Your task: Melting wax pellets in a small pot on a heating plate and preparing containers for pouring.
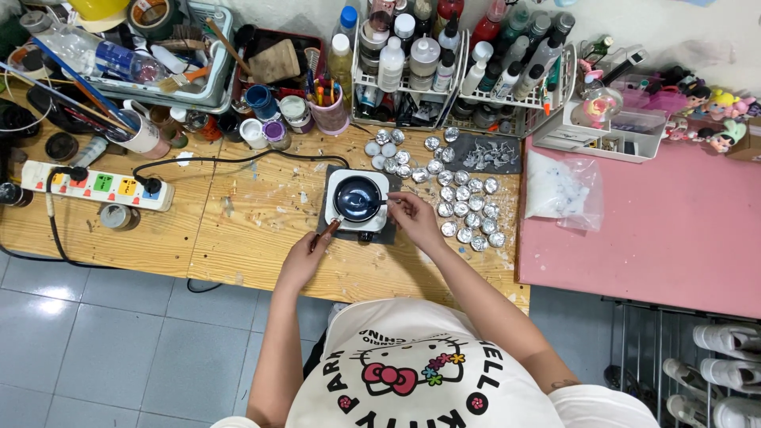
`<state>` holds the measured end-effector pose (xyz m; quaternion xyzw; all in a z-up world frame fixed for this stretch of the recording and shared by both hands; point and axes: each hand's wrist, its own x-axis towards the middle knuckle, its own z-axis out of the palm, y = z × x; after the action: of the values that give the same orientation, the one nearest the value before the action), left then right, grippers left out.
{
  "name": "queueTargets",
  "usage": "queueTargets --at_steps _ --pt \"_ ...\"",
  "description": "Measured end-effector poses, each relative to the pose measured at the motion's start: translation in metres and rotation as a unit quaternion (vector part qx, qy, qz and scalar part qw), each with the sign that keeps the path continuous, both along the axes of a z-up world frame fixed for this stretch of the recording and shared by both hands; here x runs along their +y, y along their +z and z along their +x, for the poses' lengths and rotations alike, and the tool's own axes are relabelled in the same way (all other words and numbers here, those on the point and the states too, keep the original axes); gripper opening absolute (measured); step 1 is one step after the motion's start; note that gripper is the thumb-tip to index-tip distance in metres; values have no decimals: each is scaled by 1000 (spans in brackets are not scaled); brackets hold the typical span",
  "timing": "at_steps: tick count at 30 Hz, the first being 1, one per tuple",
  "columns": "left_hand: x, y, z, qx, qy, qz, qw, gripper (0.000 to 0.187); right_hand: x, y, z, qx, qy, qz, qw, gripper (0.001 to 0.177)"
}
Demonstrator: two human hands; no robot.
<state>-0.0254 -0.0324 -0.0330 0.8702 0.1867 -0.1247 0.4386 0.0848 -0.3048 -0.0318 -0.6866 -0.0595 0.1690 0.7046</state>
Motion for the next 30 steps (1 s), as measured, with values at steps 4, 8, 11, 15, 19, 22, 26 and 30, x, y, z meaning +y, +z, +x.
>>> queueTargets --at_steps 4,8,11,15,19,22,26,30 --pt "-6 8 -1 23 18 -8 1000 50 11 1 1 -3 -3 -25 1000 26" --pt "-8 -6 -4 9 13 -39 999 47 13 8 -5 -63 2 -52 997 25" --pt "-8 -16 -6 5 18 -80 997 46 11 33 -13 -203 11 -131 970 24" --pt "-10 -22 -7 6 20 -74 997 47 2 58 -18 -387 19 -247 888 20" --pt "-15 -31 -10 5 38 -115 993 44 -7 68 -16 -441 25 -258 859 18" --pt "-21 -35 -12 -7 39 -128 991 42 -9 79 -18 -478 24 -263 838 19" --pt "-28 -38 -16 -9 52 -137 989 42 -5 74 -16 -494 31 -263 828 20" --pt "-35 -29 -17 -18 54 -141 988 41 0 51 -13 -467 9 -241 851 13"
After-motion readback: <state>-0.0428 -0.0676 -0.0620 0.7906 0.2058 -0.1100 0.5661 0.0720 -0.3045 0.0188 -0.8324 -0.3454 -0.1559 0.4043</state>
